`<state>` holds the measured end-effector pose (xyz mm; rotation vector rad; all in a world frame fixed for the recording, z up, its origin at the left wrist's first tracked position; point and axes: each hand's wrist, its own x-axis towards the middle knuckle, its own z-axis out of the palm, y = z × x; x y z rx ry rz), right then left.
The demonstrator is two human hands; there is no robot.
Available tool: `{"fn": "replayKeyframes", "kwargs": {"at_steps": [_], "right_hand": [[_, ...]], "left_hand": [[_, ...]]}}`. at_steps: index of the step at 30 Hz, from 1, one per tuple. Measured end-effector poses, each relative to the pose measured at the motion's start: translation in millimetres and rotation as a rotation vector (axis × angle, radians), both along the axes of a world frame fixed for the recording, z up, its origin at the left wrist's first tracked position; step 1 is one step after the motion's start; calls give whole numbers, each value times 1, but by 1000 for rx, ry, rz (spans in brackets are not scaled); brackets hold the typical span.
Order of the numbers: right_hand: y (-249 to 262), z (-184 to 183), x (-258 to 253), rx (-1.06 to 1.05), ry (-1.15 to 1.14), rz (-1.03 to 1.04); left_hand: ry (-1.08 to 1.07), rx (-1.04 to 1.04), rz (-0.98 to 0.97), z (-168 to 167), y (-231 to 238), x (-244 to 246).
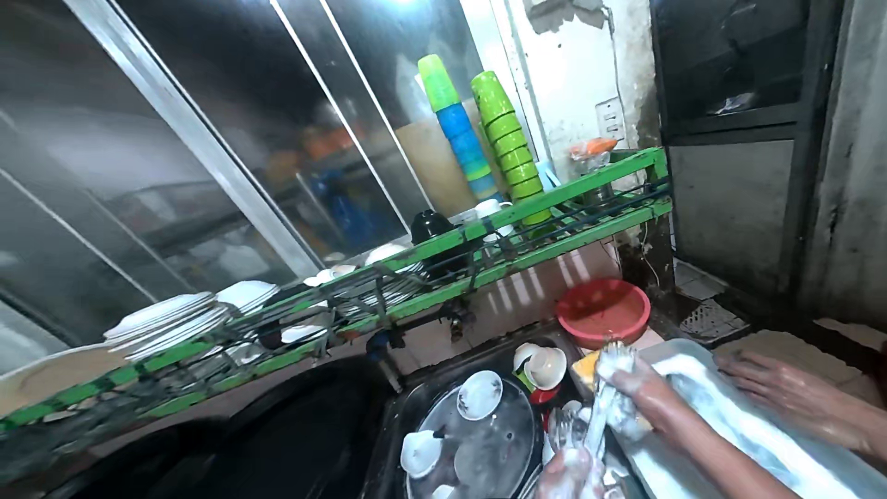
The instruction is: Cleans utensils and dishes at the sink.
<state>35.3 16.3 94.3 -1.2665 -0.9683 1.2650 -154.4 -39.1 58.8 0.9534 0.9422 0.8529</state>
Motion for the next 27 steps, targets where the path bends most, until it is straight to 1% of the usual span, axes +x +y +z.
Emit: {"fn": "replayKeyframes", "kwargs": {"at_steps": [3,5,7,8,10,12,13,15,16,18,20,22,23,24,25,26,27], "right_hand": [[-11,-10,-28,-46,-118,66],[-10,-8,-30,-61,-222,41],[-9,2,-22,-90,-309,58],[-10,8,-16,-111,-355,114],[-15,17,-12,-151,-466,333],[-25,19,-21,-148,-552,593],[-30,19,-29,-140,-562,688],[-37,15,-39,-145,-501,792],[-37,8,-40,-148,-465,806],[-38,-10,-37,-126,-417,871],[-47,-16,-34,-171,-448,977],[-57,-20,-25,-153,-480,1041],[-62,-19,-17,-128,-504,1037],[-66,-21,-6,-92,-517,989],[-71,-25,9,-63,-516,897],[-75,-23,25,-89,-547,791],[-79,-22,41,-115,-602,689]], "left_hand": [[16,-2,10,7,5,-9],[56,8,-29,4,8,-18],[153,32,-44,1,11,-27],[235,60,-38,3,16,-31],[352,173,-28,10,31,-38],[418,276,-102,24,43,-37],[434,275,-156,34,46,-34],[409,216,-209,45,49,-22],[395,192,-190,46,51,-18],[289,169,-81,43,61,-13],[119,136,42,43,80,-17],[31,129,175,50,105,-28],[71,161,235,53,118,-39],[194,218,285,53,132,-52],[398,301,307,50,146,-68],[661,380,261,45,158,-87],[923,453,159,38,169,-109]]}}
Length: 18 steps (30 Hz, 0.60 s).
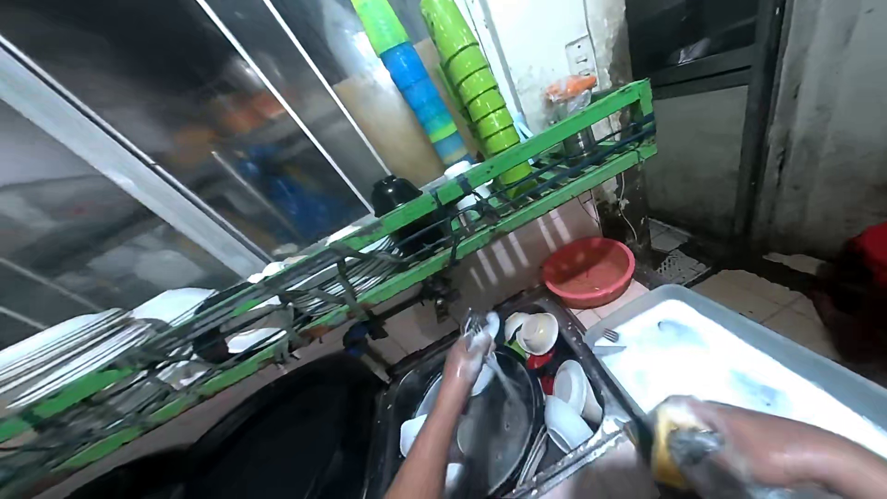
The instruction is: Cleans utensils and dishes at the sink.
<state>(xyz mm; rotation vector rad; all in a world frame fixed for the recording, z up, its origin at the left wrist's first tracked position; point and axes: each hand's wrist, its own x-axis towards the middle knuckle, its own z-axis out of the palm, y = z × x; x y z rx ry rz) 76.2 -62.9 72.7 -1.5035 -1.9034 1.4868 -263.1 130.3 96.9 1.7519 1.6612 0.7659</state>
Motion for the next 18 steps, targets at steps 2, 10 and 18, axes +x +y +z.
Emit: {"fn": "replayKeyframes", "kwargs": {"at_steps": [2,10,18], "right_hand": [[-8,-4,30,33,-167,-148],[-32,-78,75,105,-610,-232],[-27,-75,64,95,-614,-154]], "left_hand": [[471,-57,-123,-21,13,-37],[842,-300,-427,-45,22,1],[826,-64,-729,-45,-31,218]]}}
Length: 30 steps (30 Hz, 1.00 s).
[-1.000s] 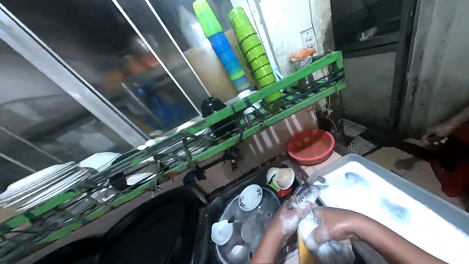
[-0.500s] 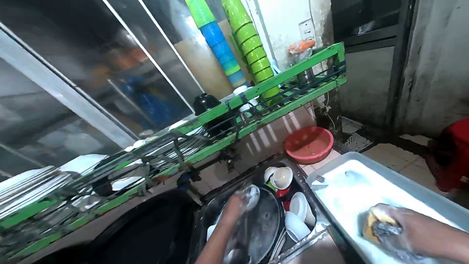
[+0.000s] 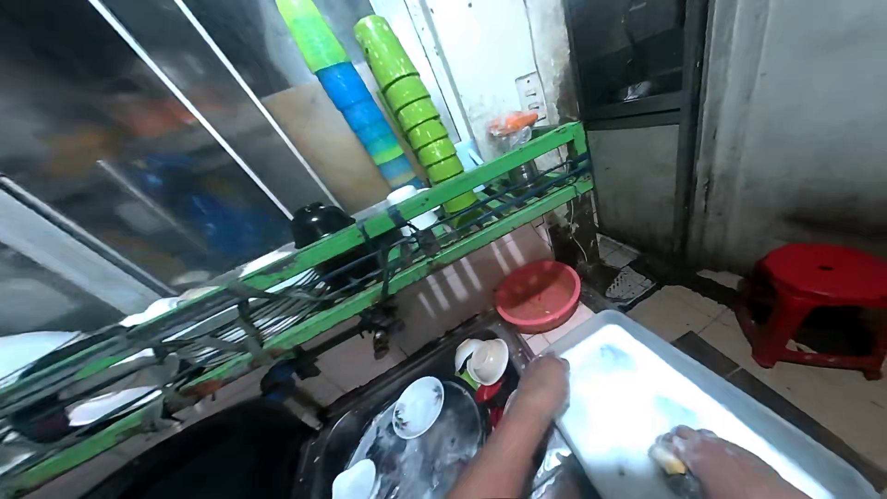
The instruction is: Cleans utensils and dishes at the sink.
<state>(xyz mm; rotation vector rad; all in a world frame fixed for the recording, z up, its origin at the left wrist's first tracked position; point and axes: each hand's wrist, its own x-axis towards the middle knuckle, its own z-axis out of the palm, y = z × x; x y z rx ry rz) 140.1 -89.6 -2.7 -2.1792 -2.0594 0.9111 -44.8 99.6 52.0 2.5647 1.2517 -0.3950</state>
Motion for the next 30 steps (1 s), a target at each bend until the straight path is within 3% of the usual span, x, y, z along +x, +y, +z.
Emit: {"fn": "replayKeyframes", "kwargs": {"at_steps": [2,5,9,11,14,17,19,21,23,27,30], "right_hand": [[-3,2,0,54,30,26],[-1,-3,1,50,145,-16],[0,-16,7,290,365,-9],[2,1,12,245,522,-65],[8,7,20,240,891,-374],[19,28,19,192,1169,-734],[31,49,13,198,1374,-818],[44,59,7,192,1511,-741],[58,58,-1,204,1376,-574],[88,61,-5,224,837,-400],[88,56,-19,230,862,-460]], "left_hand": [[192,-23,85,-17,-17,26],[263,-74,156,-25,-36,44],[319,-58,190,7,-42,41],[283,-31,237,36,-44,28],[37,-41,341,49,-35,-6],[-506,-300,502,35,-48,-27],[-801,-477,620,25,-74,-22],[-992,-557,682,20,-103,-10],[-1093,-583,724,18,-127,4],[-1210,-539,753,6,-143,8],[-1121,-423,754,9,-140,1]]}}
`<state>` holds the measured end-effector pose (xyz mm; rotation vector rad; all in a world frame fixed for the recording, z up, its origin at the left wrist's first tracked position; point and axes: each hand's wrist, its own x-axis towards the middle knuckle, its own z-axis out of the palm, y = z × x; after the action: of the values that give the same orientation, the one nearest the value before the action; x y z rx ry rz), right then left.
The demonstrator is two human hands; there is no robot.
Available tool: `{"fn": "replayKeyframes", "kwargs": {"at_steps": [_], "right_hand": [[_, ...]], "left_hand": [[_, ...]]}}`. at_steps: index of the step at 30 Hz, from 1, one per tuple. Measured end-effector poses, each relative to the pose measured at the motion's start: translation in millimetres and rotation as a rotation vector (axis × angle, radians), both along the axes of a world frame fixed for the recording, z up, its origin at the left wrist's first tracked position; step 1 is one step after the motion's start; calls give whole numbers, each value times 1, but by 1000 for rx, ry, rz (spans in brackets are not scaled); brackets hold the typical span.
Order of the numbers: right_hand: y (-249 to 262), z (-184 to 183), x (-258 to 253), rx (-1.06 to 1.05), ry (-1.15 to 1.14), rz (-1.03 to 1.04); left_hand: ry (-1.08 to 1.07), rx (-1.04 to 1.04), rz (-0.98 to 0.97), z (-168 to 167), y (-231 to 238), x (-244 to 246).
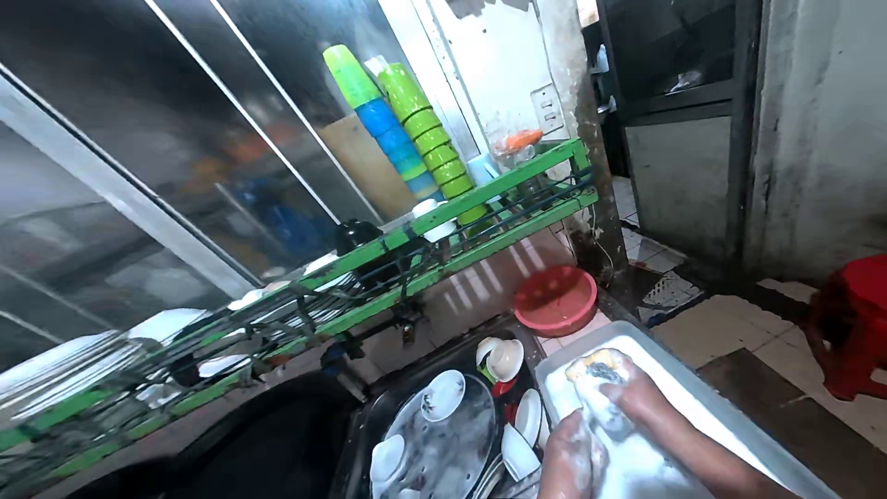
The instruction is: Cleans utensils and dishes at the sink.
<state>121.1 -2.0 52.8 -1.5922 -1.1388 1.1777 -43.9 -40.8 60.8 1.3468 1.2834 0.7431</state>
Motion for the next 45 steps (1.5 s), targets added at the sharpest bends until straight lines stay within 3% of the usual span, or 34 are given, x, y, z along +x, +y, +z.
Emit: {"fn": "replayKeyframes", "kwargs": {"at_steps": [2,4,10,14,17,20,23,25,27,32,34,37,40,42,45], "right_hand": [[-8,-5,-6,0,47,57],[-6,-6,-1,12,-47,119],[1,2,0,1,-212,56],[-4,-3,-5,-24,-285,207],[17,-8,14,-1,-321,80],[34,-8,31,53,-176,-58],[36,-16,24,92,-113,52],[30,-4,18,39,-169,188],[29,12,23,43,-185,189],[28,20,28,80,219,-47],[14,19,8,22,250,17],[3,20,-9,-29,122,105],[6,30,6,-92,-88,221],[7,39,13,-139,-204,403],[3,39,3,-138,-337,692]], "left_hand": [[97,27,7,4,0,-2],[128,53,-11,1,-1,-2],[97,61,15,-5,1,4],[173,71,-10,-6,3,0],[41,-3,-15,-16,4,-5],[-201,-118,24,-18,6,-10],[-351,-182,-11,-14,5,-13],[-356,-204,-49,-11,3,-15],[-346,-213,-86,-13,1,-20],[-269,-163,-56,-16,0,-18],[-280,-132,-20,-12,3,-10],[-261,-125,-49,-9,9,-10],[28,-49,-163,-1,24,-20],[150,73,-192,13,42,-24],[107,209,-202,25,58,-20]]}}
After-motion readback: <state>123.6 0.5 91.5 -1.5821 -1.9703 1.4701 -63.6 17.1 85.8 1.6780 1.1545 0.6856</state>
